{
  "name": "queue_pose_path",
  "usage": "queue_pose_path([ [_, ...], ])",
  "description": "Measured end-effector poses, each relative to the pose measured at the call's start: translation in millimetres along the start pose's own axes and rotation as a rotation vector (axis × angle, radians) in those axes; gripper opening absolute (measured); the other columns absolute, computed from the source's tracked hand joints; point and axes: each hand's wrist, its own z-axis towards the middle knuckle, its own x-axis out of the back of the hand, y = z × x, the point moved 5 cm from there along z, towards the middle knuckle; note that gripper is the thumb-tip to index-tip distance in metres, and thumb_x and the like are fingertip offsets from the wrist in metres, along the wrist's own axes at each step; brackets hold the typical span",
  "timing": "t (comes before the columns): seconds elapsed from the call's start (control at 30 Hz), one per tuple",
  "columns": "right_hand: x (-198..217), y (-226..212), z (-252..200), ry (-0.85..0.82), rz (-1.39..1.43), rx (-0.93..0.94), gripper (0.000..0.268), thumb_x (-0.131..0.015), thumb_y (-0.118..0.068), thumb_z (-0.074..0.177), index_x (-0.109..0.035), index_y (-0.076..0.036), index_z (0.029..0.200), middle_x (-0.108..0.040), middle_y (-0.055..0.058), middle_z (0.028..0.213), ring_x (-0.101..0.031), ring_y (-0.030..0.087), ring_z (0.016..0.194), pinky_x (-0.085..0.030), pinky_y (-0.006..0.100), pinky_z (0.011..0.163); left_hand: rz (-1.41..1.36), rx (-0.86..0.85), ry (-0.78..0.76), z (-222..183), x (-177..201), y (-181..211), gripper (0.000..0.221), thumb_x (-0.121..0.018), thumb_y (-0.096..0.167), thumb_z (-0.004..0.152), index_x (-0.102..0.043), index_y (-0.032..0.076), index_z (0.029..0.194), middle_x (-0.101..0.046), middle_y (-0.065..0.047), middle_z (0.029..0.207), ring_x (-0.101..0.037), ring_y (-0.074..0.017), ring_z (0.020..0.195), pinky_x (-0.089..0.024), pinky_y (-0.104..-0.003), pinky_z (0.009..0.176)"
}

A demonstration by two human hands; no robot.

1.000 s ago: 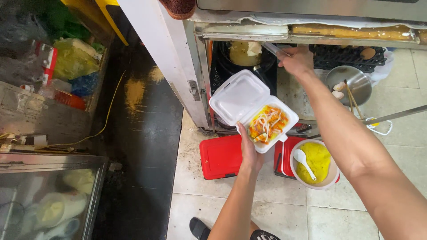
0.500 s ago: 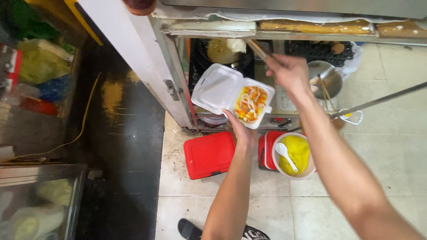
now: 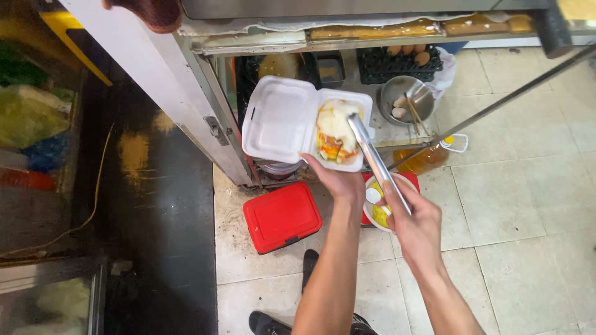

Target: Preparing a food order in a styrofoam container by adding mashed ingredients, slicing cucumbers, adding sauce, and topping it with a fried egg.

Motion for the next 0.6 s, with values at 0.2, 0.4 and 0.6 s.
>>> queue_pose_path([
  [0.2,14.3,-9.1,-108.5,-0.016,-0.093,-0.080,0.040,-0.068,-0.019,0.094,-0.072,-0.007,0.132,-0.069,0.003,0.078,-0.039,0.004,0.049,-0.031,0.023,0.041,0.018,-0.031,-0.071,-96.1,-33.4,57.2,0.085,-0.028,0.072,0.099,-0.030,0.015,0.161,-0.038,-0.009,0.163,-0.038,-0.0309,0.149,-0.032,-0.046,0.121],
  [0.4,0.2,-43.6,-181.2,-0.169,-0.359,0.125,0.046,-0.074,-0.019,0.089,-0.071,-0.008,0.133,-0.076,0.004,0.087,-0.050,0.004,0.065,-0.042,0.024,0.054,0.057,-0.123,-0.039,-161.1,-35.5,174.8,0.083,-0.028,0.071,0.097,-0.028,0.018,0.161,-0.037,-0.007,0.163,-0.038,-0.0299,0.149,-0.034,-0.047,0.120],
  [0.6,-75.9,-121.3,-249.7,-0.371,-0.684,0.411,0.046,-0.080,-0.031,0.085,-0.073,-0.013,0.127,-0.080,0.009,0.086,-0.066,0.009,0.071,-0.055,0.028,0.066,0.139,-0.293,0.016,-196.4,-18.5,318.8,0.080,-0.029,0.069,0.098,-0.027,0.020,0.161,-0.036,-0.004,0.165,-0.037,-0.0266,0.151,-0.033,-0.045,0.123],
])
